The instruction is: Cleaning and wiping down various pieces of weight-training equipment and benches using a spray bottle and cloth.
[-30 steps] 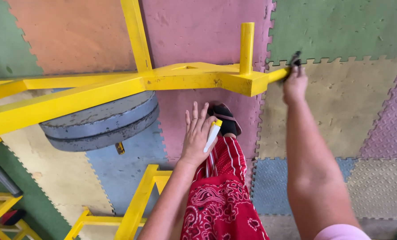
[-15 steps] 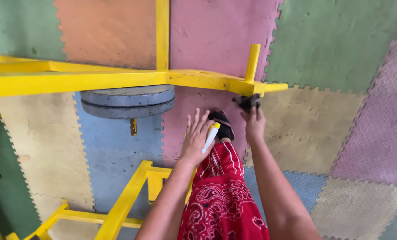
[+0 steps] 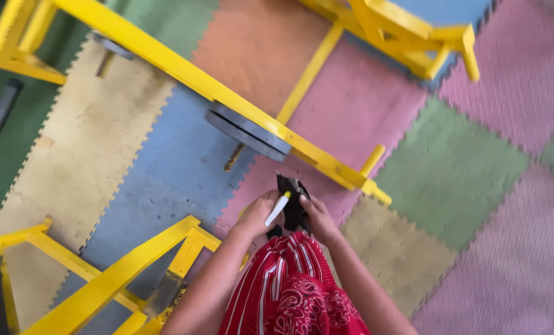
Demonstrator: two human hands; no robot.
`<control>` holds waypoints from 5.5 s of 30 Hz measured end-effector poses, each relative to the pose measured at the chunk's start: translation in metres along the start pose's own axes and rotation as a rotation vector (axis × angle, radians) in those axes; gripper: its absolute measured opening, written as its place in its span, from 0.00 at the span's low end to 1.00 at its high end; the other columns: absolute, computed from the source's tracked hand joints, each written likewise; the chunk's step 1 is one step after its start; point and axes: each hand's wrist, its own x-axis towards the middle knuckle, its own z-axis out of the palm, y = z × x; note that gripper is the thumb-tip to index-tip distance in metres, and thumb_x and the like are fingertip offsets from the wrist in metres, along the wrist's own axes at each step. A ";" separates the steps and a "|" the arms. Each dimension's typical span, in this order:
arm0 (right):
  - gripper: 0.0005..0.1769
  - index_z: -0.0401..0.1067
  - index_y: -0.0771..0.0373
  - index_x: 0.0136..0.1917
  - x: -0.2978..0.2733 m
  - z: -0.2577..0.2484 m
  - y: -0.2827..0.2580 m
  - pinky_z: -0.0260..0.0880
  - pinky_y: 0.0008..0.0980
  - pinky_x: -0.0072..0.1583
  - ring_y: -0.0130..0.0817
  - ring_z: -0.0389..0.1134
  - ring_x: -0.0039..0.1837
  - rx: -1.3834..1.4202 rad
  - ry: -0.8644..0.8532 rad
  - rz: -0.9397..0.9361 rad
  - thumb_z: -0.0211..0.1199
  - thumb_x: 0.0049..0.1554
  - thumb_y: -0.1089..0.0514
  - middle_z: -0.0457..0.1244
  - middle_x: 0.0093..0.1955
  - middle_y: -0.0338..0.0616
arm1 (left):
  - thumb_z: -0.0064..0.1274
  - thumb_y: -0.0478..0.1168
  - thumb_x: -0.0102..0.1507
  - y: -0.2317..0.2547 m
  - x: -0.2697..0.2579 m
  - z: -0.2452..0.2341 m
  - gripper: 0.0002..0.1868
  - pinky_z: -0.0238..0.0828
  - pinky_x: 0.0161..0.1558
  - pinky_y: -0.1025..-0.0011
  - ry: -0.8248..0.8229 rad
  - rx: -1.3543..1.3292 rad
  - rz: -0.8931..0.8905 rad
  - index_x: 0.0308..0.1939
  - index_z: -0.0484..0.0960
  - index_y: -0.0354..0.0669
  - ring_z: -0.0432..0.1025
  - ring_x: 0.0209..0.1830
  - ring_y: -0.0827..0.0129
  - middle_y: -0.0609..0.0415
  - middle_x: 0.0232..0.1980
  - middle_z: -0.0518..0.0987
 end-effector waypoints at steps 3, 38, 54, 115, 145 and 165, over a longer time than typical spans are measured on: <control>0.24 0.69 0.64 0.66 -0.008 0.028 -0.032 0.70 0.28 0.50 0.25 0.66 0.47 -0.132 -0.033 -0.022 0.56 0.64 0.47 0.66 0.47 0.37 | 0.51 0.33 0.58 0.005 -0.013 -0.021 0.18 0.73 0.48 0.50 0.043 -0.052 0.001 0.52 0.73 0.39 0.75 0.51 0.39 0.38 0.51 0.80; 0.23 0.71 0.66 0.62 0.370 0.546 -0.249 0.61 0.33 0.52 0.33 0.60 0.49 -0.599 -0.181 -0.496 0.53 0.64 0.47 0.63 0.48 0.42 | 0.56 0.35 0.62 -0.194 0.059 -0.569 0.09 0.61 0.70 0.54 1.004 0.023 0.329 0.47 0.83 0.43 0.73 0.60 0.50 0.47 0.50 0.81; 0.37 0.48 0.62 0.84 0.400 0.682 -0.258 0.32 0.59 0.83 0.59 0.32 0.88 -1.654 -0.014 -1.344 0.55 0.67 0.55 0.36 0.87 0.59 | 0.49 0.33 0.56 -0.240 0.133 -0.755 0.12 0.39 0.82 0.44 1.032 0.090 0.470 0.43 0.80 0.38 0.47 0.83 0.38 0.39 0.80 0.58; 0.27 0.76 0.58 0.63 0.388 0.501 -0.181 0.36 0.49 0.79 0.34 0.46 0.81 -2.719 -0.237 -1.114 0.56 0.50 0.57 0.58 0.76 0.36 | 0.58 0.40 0.53 -0.278 0.129 -0.779 0.10 0.32 0.80 0.40 0.830 0.339 0.536 0.38 0.85 0.47 0.49 0.82 0.47 0.49 0.80 0.60; 0.24 0.75 0.48 0.64 0.459 0.861 -0.403 0.52 0.60 0.72 0.50 0.53 0.76 -1.846 0.299 -0.761 0.49 0.65 0.37 0.60 0.69 0.49 | 0.63 0.41 0.50 -0.290 0.124 -0.796 0.18 0.52 0.77 0.53 0.734 0.221 0.613 0.44 0.86 0.44 0.48 0.80 0.44 0.48 0.79 0.58; 0.29 0.70 0.56 0.72 0.431 0.761 -0.363 0.50 0.49 0.80 0.57 0.51 0.81 -1.327 -0.154 -1.472 0.67 0.58 0.60 0.52 0.82 0.52 | 0.59 0.41 0.51 -0.255 0.135 -0.763 0.15 0.51 0.79 0.54 0.909 0.243 0.433 0.41 0.85 0.42 0.48 0.81 0.45 0.49 0.77 0.62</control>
